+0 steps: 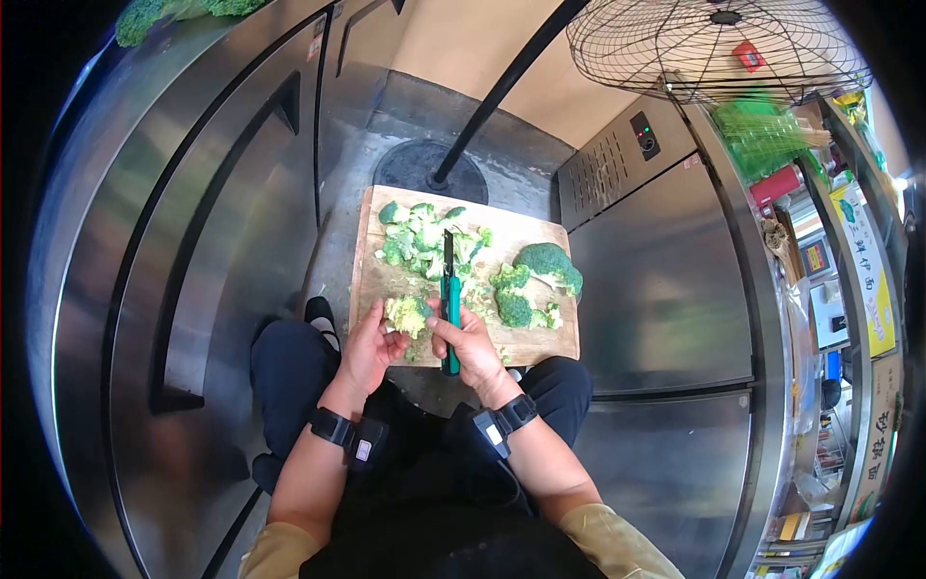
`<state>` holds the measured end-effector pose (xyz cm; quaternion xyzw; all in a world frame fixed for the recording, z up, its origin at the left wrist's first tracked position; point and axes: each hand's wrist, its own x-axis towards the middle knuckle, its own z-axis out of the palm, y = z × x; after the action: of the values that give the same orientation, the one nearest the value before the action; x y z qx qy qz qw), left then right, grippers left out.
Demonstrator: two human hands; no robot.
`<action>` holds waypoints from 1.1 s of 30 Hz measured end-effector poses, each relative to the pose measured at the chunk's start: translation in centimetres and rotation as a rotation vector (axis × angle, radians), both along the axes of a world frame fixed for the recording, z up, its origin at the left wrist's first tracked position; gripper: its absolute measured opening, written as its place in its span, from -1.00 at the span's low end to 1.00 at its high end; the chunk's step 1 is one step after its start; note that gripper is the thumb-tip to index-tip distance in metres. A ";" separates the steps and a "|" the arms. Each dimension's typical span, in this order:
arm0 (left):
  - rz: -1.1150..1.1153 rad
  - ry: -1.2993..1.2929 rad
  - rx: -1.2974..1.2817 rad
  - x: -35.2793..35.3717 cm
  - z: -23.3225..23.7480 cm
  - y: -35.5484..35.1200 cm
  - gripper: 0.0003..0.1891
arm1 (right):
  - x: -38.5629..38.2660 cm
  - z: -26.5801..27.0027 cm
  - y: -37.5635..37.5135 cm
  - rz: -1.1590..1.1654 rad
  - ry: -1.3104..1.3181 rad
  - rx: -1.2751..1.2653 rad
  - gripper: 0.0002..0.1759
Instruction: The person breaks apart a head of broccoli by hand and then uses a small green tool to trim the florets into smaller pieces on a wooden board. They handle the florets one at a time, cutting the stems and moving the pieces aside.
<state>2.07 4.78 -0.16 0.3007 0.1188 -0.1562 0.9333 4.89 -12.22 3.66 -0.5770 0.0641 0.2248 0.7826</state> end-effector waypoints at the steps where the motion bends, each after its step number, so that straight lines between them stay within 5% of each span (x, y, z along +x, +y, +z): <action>1: 0.024 -0.022 -0.035 0.1 -0.2 -0.1 -0.65 | 0.0 -0.1 0.2 -0.022 0.013 0.002 -0.73; 5: 0.079 -0.123 0.006 0.0 0.0 -0.7 -0.76 | -0.1 -0.4 0.5 -0.099 0.111 0.135 -0.79; 9: 0.085 -0.126 0.173 0.3 -0.8 -0.6 -0.78 | -0.6 -1.1 0.6 -0.053 0.110 0.076 -0.79; 14: 0.140 -0.092 0.056 0.3 0.1 -1.1 -0.78 | -1.2 -0.5 0.7 0.026 0.059 -0.068 -0.75; 22: 0.023 -0.067 0.139 0.4 -1.1 -0.8 -0.74 | -0.4 -1.3 0.3 -0.029 -0.397 -0.468 -0.57; 27: -0.008 -0.017 0.180 0.5 -0.9 -1.1 -0.65 | 0.2 0.5 -0.1 0.062 -0.200 -0.336 -0.60; 33: 0.033 -0.243 0.456 0.3 -1.1 -1.9 -0.66 | 0.3 -0.4 -0.6 -0.017 -0.144 -0.287 -0.67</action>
<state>2.35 2.86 -1.27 0.5179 0.0430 -0.0730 0.8512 5.17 -12.78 3.23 -0.6969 0.0438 0.1648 0.6966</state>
